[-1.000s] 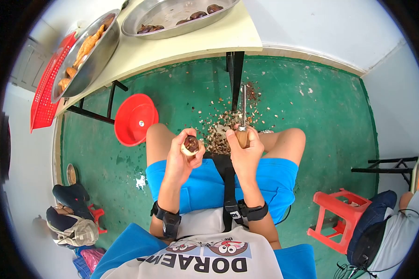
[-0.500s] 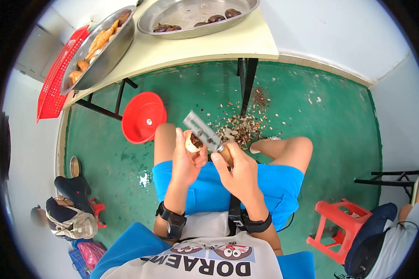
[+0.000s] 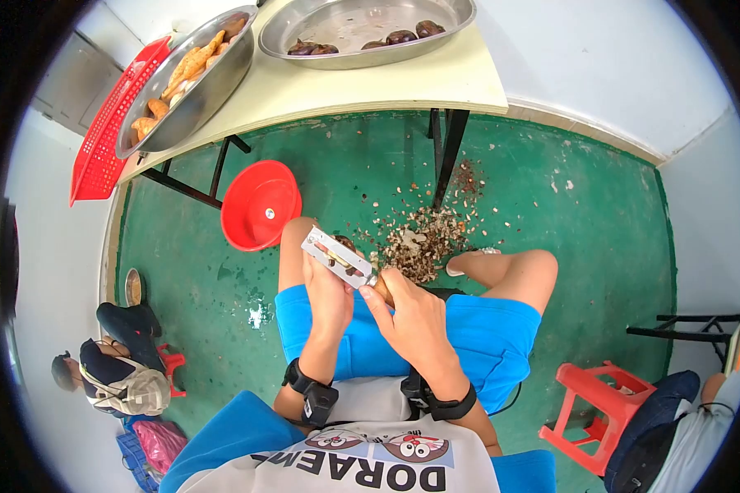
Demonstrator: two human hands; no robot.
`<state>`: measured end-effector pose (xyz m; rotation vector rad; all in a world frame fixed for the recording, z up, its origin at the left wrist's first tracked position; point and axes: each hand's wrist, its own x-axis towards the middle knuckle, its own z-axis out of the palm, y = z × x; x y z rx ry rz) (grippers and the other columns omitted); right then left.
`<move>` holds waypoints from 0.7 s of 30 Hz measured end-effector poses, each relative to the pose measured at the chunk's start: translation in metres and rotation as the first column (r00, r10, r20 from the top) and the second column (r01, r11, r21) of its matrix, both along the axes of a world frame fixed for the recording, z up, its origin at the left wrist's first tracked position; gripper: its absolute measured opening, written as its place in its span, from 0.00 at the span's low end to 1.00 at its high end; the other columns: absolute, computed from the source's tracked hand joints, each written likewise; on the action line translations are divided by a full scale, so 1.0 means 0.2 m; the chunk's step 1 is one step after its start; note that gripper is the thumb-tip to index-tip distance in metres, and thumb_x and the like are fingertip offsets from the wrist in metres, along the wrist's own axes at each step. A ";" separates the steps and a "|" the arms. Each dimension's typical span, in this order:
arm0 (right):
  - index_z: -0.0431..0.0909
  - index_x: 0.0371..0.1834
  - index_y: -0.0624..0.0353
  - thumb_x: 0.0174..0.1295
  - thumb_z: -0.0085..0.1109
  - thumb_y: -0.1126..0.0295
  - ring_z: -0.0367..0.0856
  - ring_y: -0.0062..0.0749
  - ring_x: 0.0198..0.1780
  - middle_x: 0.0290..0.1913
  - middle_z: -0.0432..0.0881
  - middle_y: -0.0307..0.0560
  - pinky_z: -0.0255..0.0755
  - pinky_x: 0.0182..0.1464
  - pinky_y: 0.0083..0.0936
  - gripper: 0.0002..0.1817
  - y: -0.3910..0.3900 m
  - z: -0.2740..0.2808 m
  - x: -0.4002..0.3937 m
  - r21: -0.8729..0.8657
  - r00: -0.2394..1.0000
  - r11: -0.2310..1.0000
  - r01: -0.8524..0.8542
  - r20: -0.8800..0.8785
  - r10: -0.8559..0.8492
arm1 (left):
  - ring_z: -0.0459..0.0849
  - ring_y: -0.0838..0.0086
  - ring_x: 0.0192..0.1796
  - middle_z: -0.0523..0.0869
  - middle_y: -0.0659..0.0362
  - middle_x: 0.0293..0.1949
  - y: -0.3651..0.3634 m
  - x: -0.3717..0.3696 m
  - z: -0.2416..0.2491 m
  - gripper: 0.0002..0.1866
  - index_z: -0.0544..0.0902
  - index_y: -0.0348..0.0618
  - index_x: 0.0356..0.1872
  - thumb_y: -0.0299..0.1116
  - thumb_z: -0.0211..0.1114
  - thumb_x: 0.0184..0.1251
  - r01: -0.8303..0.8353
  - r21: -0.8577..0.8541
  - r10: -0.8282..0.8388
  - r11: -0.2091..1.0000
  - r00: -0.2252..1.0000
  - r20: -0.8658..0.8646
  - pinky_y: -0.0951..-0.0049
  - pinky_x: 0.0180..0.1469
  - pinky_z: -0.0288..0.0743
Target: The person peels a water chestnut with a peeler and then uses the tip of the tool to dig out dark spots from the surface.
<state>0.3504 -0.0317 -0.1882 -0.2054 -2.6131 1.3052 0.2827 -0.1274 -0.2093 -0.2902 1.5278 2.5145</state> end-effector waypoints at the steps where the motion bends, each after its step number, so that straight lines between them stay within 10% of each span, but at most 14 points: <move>1: 0.69 0.33 0.61 0.55 0.55 0.60 0.76 0.47 0.25 0.25 0.76 0.52 0.67 0.23 0.35 0.15 0.00 0.00 0.00 0.000 1.000 1.000 0.000 0.000 0.000 | 0.71 0.81 0.20 0.73 0.60 0.23 0.00 0.00 0.00 0.09 0.64 0.46 0.37 0.36 0.36 0.69 -0.013 -0.027 0.013 1.000 1.000 -0.023 0.84 0.16 0.61; 8: 0.68 0.31 0.59 0.57 0.52 0.58 0.76 0.48 0.23 0.21 0.75 0.52 0.66 0.22 0.35 0.14 -0.01 0.04 0.01 -0.111 0.998 0.994 -0.007 0.063 0.014 | 0.63 0.90 0.15 0.68 0.67 0.19 0.02 0.00 0.00 0.06 0.60 0.48 0.30 0.33 0.38 0.68 -0.098 0.041 0.103 0.994 0.987 -0.122 0.89 0.11 0.53; 11: 0.68 0.30 0.59 0.58 0.51 0.58 0.75 0.48 0.22 0.19 0.75 0.51 0.66 0.21 0.35 0.14 -0.03 0.04 0.02 -0.130 0.997 0.992 0.002 0.082 0.008 | 0.75 0.76 0.24 0.73 0.59 0.25 0.02 0.00 -0.04 0.05 0.61 0.47 0.37 0.33 0.36 0.68 -0.132 -0.011 0.128 0.991 0.973 -0.193 0.79 0.25 0.72; 13: 0.68 0.30 0.58 0.58 0.50 0.57 0.75 0.48 0.21 0.19 0.75 0.50 0.66 0.20 0.35 0.14 -0.05 0.05 0.03 -0.135 0.995 0.991 0.013 0.098 0.000 | 0.61 0.90 0.15 0.66 0.68 0.18 0.05 0.00 -0.02 0.05 0.60 0.47 0.30 0.31 0.40 0.67 -0.250 0.031 0.248 0.968 0.925 -0.289 0.88 0.14 0.54; 21: 0.67 0.28 0.59 0.59 0.49 0.58 0.75 0.48 0.21 0.18 0.74 0.50 0.66 0.21 0.35 0.14 -0.08 0.06 0.03 -0.224 0.997 0.975 0.013 0.080 0.005 | 0.60 0.90 0.16 0.65 0.68 0.18 0.02 -0.01 -0.05 0.05 0.60 0.46 0.30 0.30 0.42 0.66 -0.277 -0.028 0.235 0.960 0.860 -0.452 0.88 0.15 0.53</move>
